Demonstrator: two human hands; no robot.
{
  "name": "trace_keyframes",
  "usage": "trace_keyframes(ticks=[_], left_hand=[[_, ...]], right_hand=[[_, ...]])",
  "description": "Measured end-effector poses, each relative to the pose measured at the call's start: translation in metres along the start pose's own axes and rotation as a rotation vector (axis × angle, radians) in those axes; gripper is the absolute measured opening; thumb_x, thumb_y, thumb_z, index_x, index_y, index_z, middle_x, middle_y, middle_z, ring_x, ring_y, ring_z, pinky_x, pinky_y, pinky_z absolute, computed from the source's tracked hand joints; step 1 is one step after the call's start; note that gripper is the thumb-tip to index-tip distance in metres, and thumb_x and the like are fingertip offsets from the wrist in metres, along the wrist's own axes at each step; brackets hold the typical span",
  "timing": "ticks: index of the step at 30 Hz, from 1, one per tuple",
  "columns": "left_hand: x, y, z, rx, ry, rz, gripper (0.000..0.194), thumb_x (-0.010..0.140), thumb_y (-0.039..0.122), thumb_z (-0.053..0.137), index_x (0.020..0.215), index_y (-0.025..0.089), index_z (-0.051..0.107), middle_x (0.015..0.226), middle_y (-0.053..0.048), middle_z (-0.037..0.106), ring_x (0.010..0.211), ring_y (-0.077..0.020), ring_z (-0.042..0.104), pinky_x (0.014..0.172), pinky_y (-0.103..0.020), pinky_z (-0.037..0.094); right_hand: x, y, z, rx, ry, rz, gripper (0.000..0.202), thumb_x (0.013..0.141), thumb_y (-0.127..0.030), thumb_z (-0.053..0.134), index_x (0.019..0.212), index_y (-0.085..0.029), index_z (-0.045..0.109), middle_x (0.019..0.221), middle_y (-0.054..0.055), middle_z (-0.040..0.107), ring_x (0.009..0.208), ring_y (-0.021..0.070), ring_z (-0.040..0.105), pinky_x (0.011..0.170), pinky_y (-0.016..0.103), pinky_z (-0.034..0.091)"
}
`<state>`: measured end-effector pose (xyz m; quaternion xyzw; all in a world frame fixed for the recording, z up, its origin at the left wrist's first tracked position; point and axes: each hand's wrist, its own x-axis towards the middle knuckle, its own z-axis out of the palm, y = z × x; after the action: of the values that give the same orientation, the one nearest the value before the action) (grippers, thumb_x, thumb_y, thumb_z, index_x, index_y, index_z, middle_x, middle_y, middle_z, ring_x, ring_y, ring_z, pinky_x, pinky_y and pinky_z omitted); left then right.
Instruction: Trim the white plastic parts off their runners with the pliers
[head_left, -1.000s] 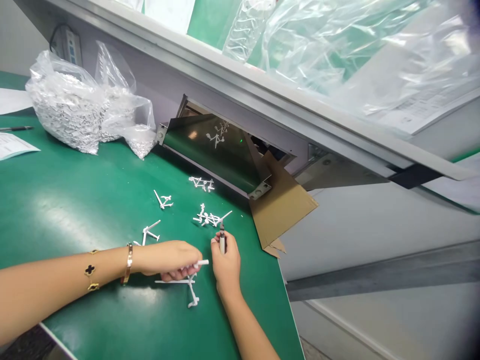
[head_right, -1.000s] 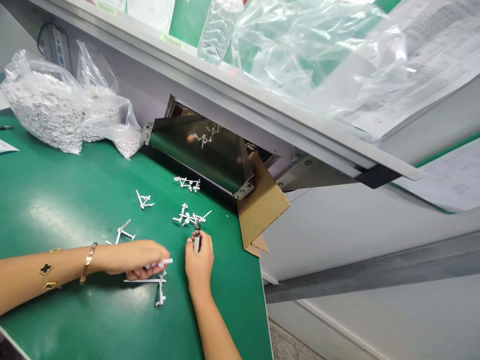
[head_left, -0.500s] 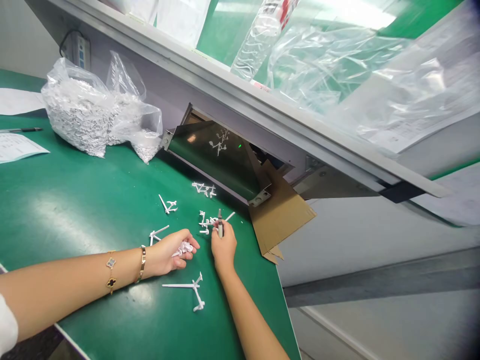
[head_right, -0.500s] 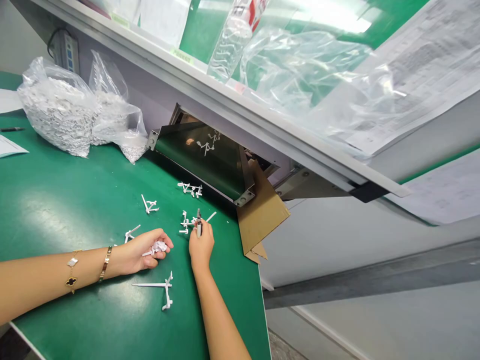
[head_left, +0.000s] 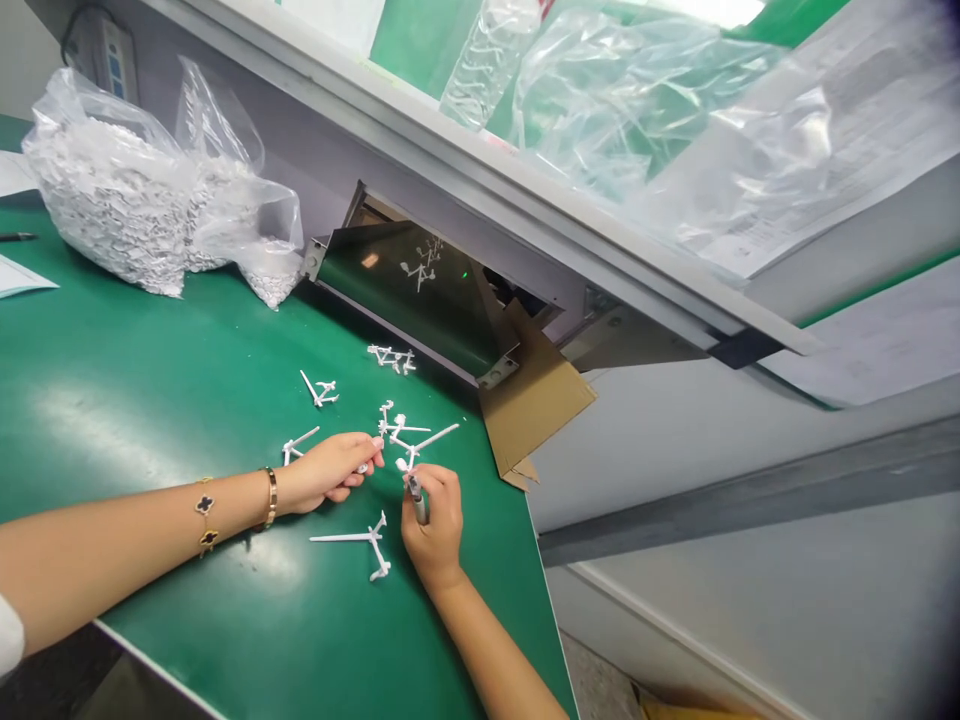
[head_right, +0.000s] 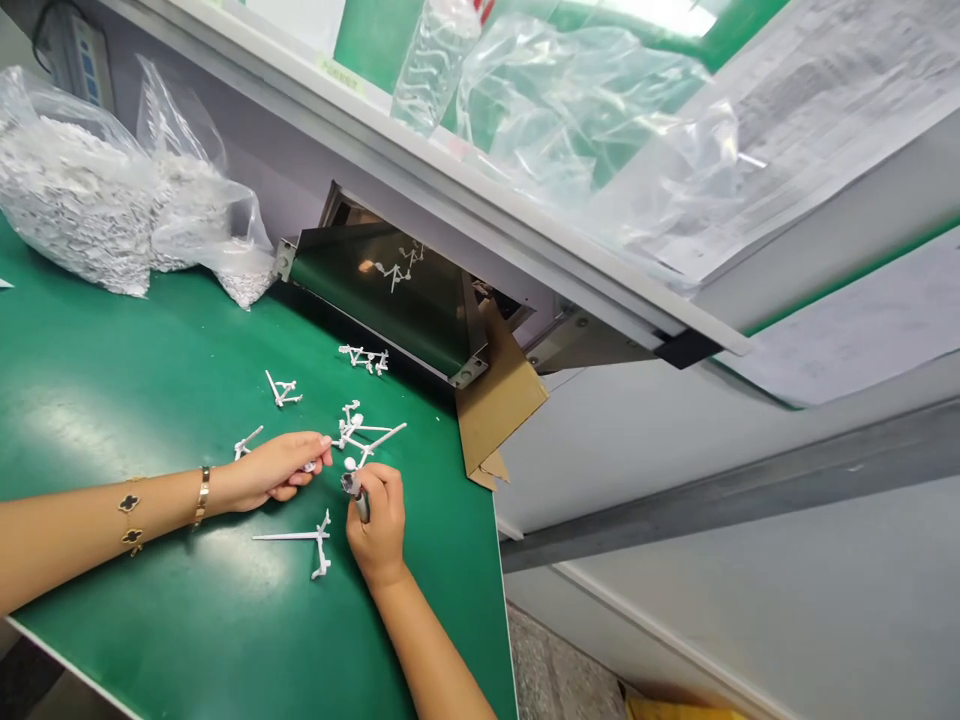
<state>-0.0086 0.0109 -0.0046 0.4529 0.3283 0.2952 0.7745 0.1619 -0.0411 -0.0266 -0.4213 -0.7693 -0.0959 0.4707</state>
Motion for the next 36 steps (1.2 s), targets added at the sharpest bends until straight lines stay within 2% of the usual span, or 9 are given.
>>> trace_keyframes(ticks=[2, 7, 12, 16, 21, 24, 28, 32, 36], left_hand=[[0.0013, -0.0021, -0.0001, 0.037, 0.009, 0.002, 0.041, 0.073, 0.056, 0.052, 0.081, 0.017, 0.047, 0.067, 0.005, 0.035, 0.046, -0.0018, 0.023, 0.035, -0.014, 0.009], [0.0046, -0.0034, -0.0022, 0.147, 0.028, 0.057, 0.041, 0.076, 0.058, 0.047, 0.084, 0.018, 0.047, 0.068, 0.005, 0.036, 0.045, -0.0021, 0.024, 0.033, -0.012, 0.012], [0.0007, -0.0009, 0.0015, 0.34, -0.026, 0.041, 0.039, 0.077, 0.057, 0.046, 0.077, 0.018, 0.044, 0.063, 0.005, 0.037, 0.043, -0.003, 0.027, 0.032, -0.013, 0.017], [-0.0042, -0.0003, 0.0059, 0.413, -0.069, 0.008, 0.039, 0.079, 0.057, 0.043, 0.069, 0.019, 0.039, 0.053, 0.007, 0.03, 0.039, -0.0036, 0.023, 0.032, -0.015, 0.017], [-0.0044, -0.0019, 0.0039, 0.517, -0.088, 0.061, 0.035, 0.08, 0.053, 0.044, 0.071, 0.019, 0.042, 0.056, 0.006, 0.033, 0.04, -0.0041, 0.028, 0.033, -0.016, 0.02], [-0.0026, -0.0032, 0.0033, 0.46, -0.066, 0.069, 0.033, 0.081, 0.051, 0.045, 0.072, 0.018, 0.042, 0.056, 0.006, 0.033, 0.04, -0.0034, 0.026, 0.033, -0.015, 0.02], [-0.0008, -0.0012, 0.0052, 0.204, 0.058, 0.146, 0.031, 0.08, 0.048, 0.049, 0.077, 0.017, 0.044, 0.065, 0.005, 0.037, 0.044, -0.0025, 0.026, 0.034, -0.013, 0.017], [-0.0002, 0.0016, 0.0045, 0.185, 0.126, 0.242, 0.031, 0.08, 0.047, 0.05, 0.082, 0.017, 0.048, 0.07, 0.004, 0.038, 0.048, -0.0027, 0.029, 0.035, -0.012, 0.019], [0.0, 0.0012, 0.0038, 0.278, 0.139, 0.259, 0.03, 0.08, 0.048, 0.049, 0.085, 0.017, 0.048, 0.07, 0.004, 0.039, 0.048, -0.0029, 0.032, 0.036, -0.013, 0.023]], right_hand=[[-0.0018, -0.0014, -0.0017, 0.042, -0.022, -0.039, 0.023, 0.083, -0.005, 0.043, 0.097, -0.021, 0.051, 0.088, 0.005, 0.05, 0.083, 0.0187, 0.051, 0.072, 0.034, 0.047], [-0.0009, -0.0008, 0.0, 0.068, -0.197, -0.157, 0.026, 0.082, -0.003, 0.039, 0.096, -0.021, 0.052, 0.087, 0.005, 0.052, 0.082, 0.018, 0.051, 0.073, 0.035, 0.048], [0.0003, -0.0017, -0.0015, 0.029, -0.166, -0.176, 0.027, 0.084, -0.003, 0.038, 0.098, -0.021, 0.053, 0.087, 0.006, 0.053, 0.083, 0.018, 0.052, 0.076, 0.035, 0.047], [0.0017, -0.0019, -0.0024, 0.013, -0.177, -0.203, 0.028, 0.085, -0.005, 0.039, 0.103, -0.021, 0.052, 0.088, 0.006, 0.055, 0.085, 0.018, 0.052, 0.076, 0.035, 0.047], [0.0027, -0.002, -0.003, 0.005, -0.188, -0.22, 0.026, 0.085, -0.004, 0.039, 0.101, -0.021, 0.052, 0.086, 0.005, 0.053, 0.082, 0.0176, 0.051, 0.075, 0.033, 0.046], [0.0006, -0.0018, -0.0032, -0.009, -0.155, -0.136, 0.026, 0.081, -0.008, 0.042, 0.102, -0.021, 0.052, 0.093, 0.007, 0.05, 0.087, 0.02, 0.05, 0.078, 0.037, 0.046], [-0.0006, -0.0008, -0.0036, -0.074, -0.01, 0.092, 0.027, 0.077, -0.014, 0.045, 0.103, -0.018, 0.051, 0.099, 0.011, 0.047, 0.092, 0.024, 0.049, 0.08, 0.041, 0.044], [0.0006, 0.0016, -0.003, -0.049, -0.083, 0.237, 0.024, 0.079, -0.016, 0.042, 0.101, -0.017, 0.053, 0.095, 0.01, 0.052, 0.088, 0.0236, 0.052, 0.078, 0.038, 0.045], [-0.0005, 0.0031, -0.0007, 0.001, -0.144, 0.246, 0.023, 0.079, -0.018, 0.043, 0.098, -0.017, 0.055, 0.092, 0.008, 0.055, 0.083, 0.0213, 0.054, 0.075, 0.033, 0.046]])
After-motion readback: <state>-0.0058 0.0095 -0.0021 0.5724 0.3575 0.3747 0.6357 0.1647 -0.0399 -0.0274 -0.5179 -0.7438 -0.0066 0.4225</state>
